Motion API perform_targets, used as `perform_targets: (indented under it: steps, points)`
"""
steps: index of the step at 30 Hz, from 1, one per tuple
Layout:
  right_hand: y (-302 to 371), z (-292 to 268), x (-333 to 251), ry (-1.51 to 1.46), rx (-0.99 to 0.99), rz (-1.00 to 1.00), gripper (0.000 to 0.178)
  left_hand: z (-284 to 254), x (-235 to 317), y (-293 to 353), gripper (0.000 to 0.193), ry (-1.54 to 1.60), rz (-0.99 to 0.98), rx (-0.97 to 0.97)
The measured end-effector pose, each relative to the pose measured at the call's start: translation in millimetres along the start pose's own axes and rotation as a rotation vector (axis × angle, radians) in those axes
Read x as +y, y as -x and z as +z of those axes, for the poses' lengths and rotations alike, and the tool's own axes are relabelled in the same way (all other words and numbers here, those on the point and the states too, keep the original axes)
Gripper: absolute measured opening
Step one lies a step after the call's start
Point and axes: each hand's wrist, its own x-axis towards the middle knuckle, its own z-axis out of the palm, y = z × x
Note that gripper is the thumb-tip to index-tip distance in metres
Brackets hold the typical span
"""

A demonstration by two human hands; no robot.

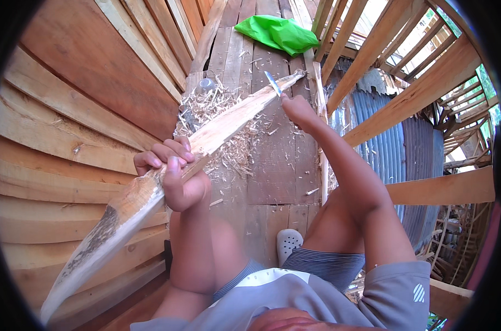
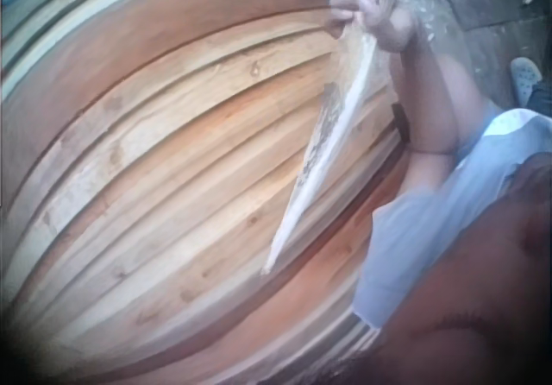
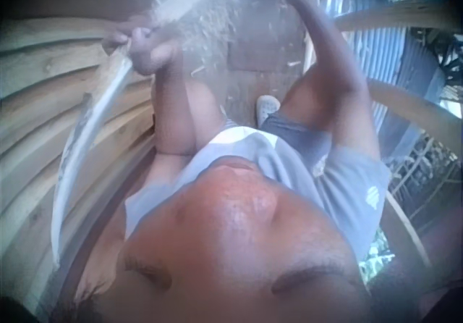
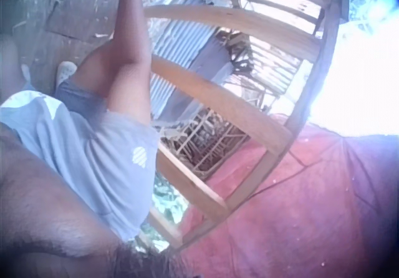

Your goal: The person sits on a wooden floor and uses a knife to carve a long, curved piece of wood. They repeatedly scrape the surface to remove shavings, rotating the wood to work different sections.

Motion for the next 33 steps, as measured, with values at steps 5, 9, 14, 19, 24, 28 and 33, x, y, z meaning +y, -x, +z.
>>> perform_targets:
  steps: [5,9,14,19,24,28,33]
  points:
    - [59,41,-36,0.114,-0.124,-0.366,0.061,-16,-3,-7,0.023,0.043,0.022,0.155]
    - [36,13,-33,0.127,-0.094,-0.132,0.059,-14,-4,-5,0.023,0.047,0.001,0.061]
    - [75,42,-55,0.248,-0.187,-0.416,0.057,-22,4,-4,0.025,0.026,-0.003,-0.067]
    - [14,-4,-24,0.371,-0.043,-0.197,0.060,-26,2,-18,0.031,0.040,-0.033,-0.346]
    - [38,3,-53,0.290,-0.169,-0.118,0.063,-32,8,-22,0.033,0.043,-0.048,-0.433]
    - [16,2,-34,0.337,0.045,-0.246,0.063,-25,7,-18,0.034,0.039,-0.040,-0.456]
    - [17,0,-39,0.228,-0.160,-0.187,0.057,-28,8,-22,0.035,0.013,-0.051,-0.498]
